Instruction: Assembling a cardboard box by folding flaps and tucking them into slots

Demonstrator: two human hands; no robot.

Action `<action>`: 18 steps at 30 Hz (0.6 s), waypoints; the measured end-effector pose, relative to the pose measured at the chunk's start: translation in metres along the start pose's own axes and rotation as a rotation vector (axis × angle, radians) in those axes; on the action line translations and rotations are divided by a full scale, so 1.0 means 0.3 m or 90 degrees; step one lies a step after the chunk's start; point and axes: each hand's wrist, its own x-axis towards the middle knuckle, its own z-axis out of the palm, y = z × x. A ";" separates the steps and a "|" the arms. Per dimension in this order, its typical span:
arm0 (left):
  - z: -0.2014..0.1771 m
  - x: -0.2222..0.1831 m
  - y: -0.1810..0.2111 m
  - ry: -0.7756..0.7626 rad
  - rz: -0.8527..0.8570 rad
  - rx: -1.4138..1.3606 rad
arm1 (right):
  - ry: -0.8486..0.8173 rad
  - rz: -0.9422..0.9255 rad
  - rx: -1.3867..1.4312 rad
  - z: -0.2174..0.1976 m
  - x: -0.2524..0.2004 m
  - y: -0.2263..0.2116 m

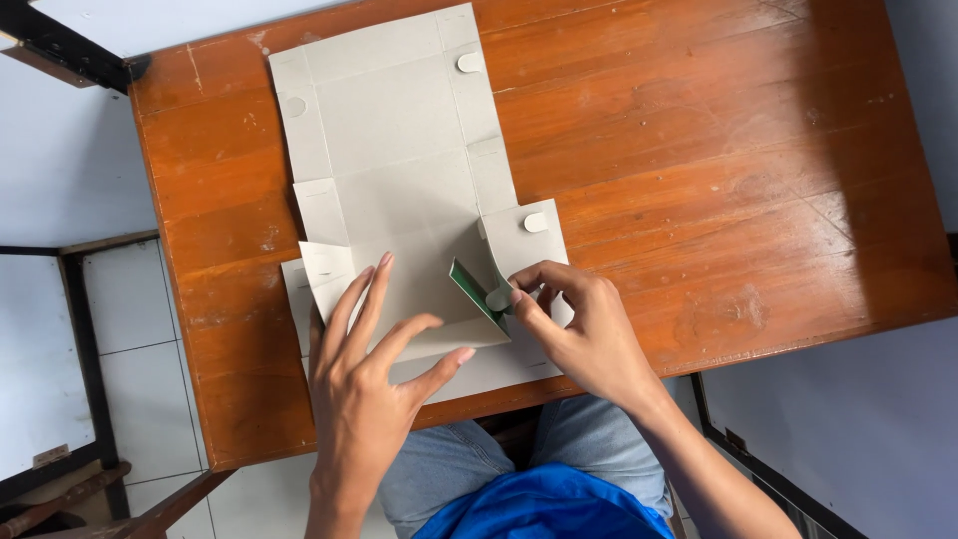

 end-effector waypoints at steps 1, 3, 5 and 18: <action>0.000 0.000 0.007 0.000 -0.001 0.001 | -0.001 -0.001 0.000 -0.002 0.001 0.001; 0.001 0.001 0.018 -0.024 -0.018 0.004 | -0.015 0.024 0.006 -0.004 0.005 0.006; -0.006 0.012 0.027 -0.038 -0.001 0.012 | -0.024 0.034 0.017 -0.008 0.001 0.001; 0.063 0.042 0.055 -0.025 0.135 -0.109 | -0.063 0.042 0.110 -0.022 0.004 0.042</action>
